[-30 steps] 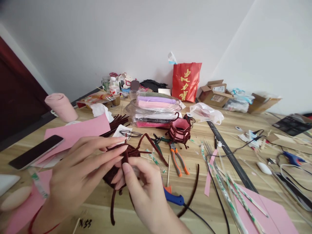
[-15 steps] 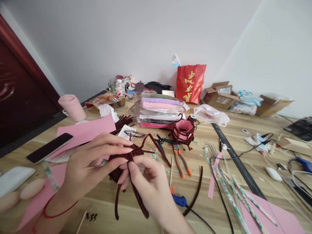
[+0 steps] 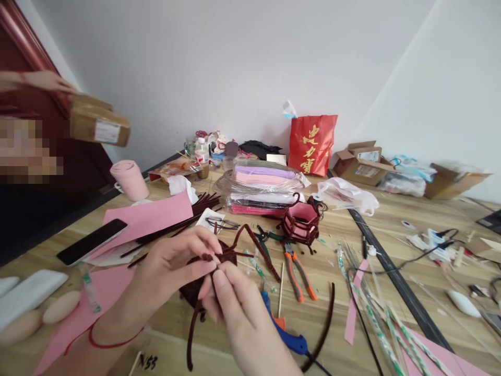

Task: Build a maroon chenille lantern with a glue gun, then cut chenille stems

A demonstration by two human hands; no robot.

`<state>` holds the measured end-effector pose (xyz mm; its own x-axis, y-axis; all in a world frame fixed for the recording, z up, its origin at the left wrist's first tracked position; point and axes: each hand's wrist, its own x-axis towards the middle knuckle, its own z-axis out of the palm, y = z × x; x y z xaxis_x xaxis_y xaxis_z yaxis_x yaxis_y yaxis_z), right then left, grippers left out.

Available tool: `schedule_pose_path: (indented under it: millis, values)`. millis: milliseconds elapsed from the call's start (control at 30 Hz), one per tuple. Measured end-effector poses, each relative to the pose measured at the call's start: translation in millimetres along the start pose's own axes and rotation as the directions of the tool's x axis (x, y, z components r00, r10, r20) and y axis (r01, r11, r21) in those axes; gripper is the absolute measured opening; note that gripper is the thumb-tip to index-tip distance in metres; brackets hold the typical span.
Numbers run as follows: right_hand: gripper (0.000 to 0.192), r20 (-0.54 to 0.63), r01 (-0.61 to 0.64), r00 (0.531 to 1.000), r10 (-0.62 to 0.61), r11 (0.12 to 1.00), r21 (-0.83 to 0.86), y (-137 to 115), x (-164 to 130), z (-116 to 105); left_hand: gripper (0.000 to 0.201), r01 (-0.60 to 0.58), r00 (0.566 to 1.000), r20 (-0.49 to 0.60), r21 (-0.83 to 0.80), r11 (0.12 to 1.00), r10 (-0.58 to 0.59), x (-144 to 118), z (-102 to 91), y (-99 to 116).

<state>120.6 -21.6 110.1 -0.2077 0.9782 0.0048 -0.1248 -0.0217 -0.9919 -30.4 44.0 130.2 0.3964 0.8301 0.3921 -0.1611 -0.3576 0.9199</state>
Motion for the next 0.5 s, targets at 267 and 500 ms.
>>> schedule_pose_path:
  millis: [267,500]
  values:
    - [0.038,0.523,-0.455,0.845,0.111,0.664,0.594,-2,14,1,0.018,-0.018,0.987,-0.16,0.006,1.0,0.019,0,-12.9,-1]
    - [0.042,0.416,-0.418,0.89,0.188,0.702,0.576,0,8,3,0.015,-0.099,0.976,-0.193,0.036,0.994,0.104,-1,-24.3,3]
